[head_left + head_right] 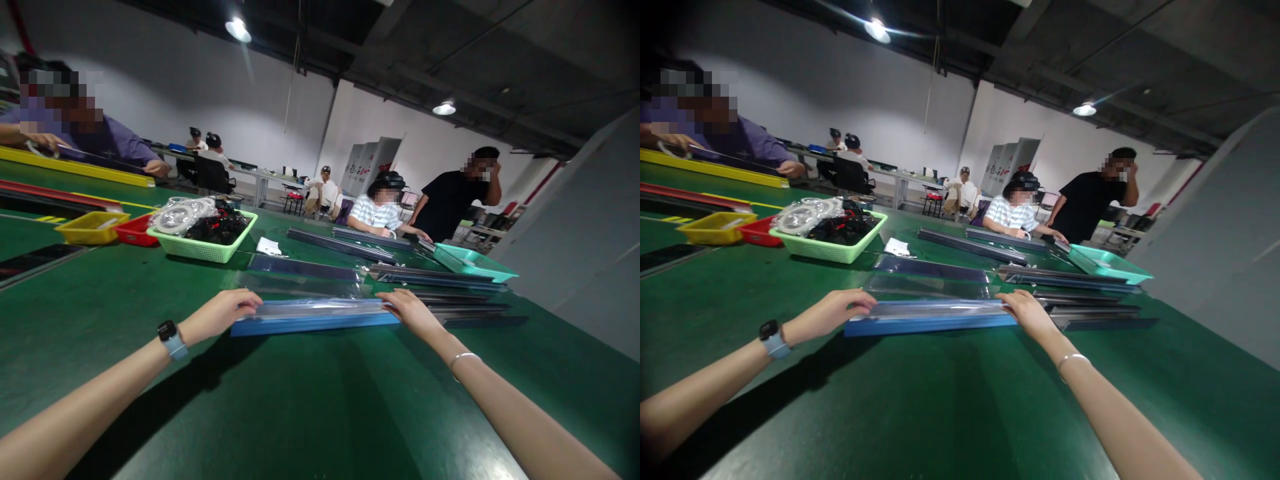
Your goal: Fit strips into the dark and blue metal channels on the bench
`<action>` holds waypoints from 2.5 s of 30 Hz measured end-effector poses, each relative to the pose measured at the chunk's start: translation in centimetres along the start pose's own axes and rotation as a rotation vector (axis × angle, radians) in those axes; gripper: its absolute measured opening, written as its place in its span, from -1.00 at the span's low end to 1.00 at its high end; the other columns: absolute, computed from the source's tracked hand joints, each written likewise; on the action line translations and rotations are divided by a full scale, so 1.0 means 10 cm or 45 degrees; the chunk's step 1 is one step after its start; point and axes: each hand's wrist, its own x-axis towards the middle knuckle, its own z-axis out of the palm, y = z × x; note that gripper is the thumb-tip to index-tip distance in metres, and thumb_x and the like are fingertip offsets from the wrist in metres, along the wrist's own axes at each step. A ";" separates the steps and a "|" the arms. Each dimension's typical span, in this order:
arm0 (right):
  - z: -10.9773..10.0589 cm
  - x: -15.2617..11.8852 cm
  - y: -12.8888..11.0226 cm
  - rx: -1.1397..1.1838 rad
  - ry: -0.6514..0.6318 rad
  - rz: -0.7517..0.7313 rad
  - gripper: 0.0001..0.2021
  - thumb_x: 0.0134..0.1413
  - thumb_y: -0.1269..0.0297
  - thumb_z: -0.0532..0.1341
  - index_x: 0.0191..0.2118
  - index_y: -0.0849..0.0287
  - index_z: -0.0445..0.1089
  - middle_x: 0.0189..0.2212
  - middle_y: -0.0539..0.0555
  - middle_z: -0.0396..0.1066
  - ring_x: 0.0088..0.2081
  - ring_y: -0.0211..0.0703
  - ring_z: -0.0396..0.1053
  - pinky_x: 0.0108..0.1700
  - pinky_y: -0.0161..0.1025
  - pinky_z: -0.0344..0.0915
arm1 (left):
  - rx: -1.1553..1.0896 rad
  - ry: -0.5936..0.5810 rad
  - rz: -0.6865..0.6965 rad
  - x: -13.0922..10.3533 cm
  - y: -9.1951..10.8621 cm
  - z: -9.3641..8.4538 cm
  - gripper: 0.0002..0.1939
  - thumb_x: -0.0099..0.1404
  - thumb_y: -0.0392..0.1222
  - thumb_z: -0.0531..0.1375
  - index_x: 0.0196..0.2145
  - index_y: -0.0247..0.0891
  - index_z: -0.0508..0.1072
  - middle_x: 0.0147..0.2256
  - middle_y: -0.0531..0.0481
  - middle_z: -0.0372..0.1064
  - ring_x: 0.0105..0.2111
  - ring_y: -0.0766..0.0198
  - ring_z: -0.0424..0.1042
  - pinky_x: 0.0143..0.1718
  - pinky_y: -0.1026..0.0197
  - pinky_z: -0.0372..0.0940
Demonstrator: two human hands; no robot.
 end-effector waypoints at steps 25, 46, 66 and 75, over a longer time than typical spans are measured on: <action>0.39 0.24 0.06 0.174 -0.315 0.286 -0.85 0.05 0.23 0.14 -0.36 0.08 0.45 -0.31 0.04 0.38 -0.37 -0.18 0.41 -0.25 -0.25 0.29 | 0.431 -0.016 0.017 0.00 -0.09 0.12 -0.73 0.31 -0.10 0.03 -0.17 -0.07 0.49 -0.31 0.00 0.34 -0.27 0.23 0.27 -0.26 0.25 0.16; 0.37 0.28 0.02 0.117 -0.469 0.356 -0.82 0.05 0.25 0.15 -0.22 0.10 0.42 -0.20 0.09 0.38 -0.21 -0.09 0.38 -0.12 -0.22 0.22 | 0.267 -0.134 -0.042 -0.03 0.11 0.01 -0.70 0.31 -0.05 -0.02 -0.26 -0.16 0.46 -0.29 0.00 0.39 -0.29 0.25 0.36 -0.25 0.28 0.20; 0.17 0.36 0.10 0.498 -0.643 0.551 -0.53 -0.01 0.17 0.14 0.05 0.16 0.29 -0.02 0.14 0.34 -0.03 -0.03 0.31 0.01 -0.21 0.19 | 0.529 -0.023 -0.209 -0.21 0.09 0.30 -0.74 0.28 0.00 0.05 -0.34 -0.19 0.43 -0.36 -0.02 0.46 -0.36 0.14 0.45 -0.35 0.20 0.24; -0.05 0.76 -0.94 0.500 -0.254 0.168 -0.71 0.14 0.23 0.04 -0.06 0.13 0.35 -0.06 0.13 0.33 -0.02 -0.11 0.27 0.07 -0.15 0.15 | 0.327 0.085 -0.270 -0.27 0.03 0.34 -0.70 0.26 0.04 0.07 -0.35 -0.20 0.46 -0.28 -0.03 0.42 -0.25 0.18 0.39 -0.26 0.22 0.23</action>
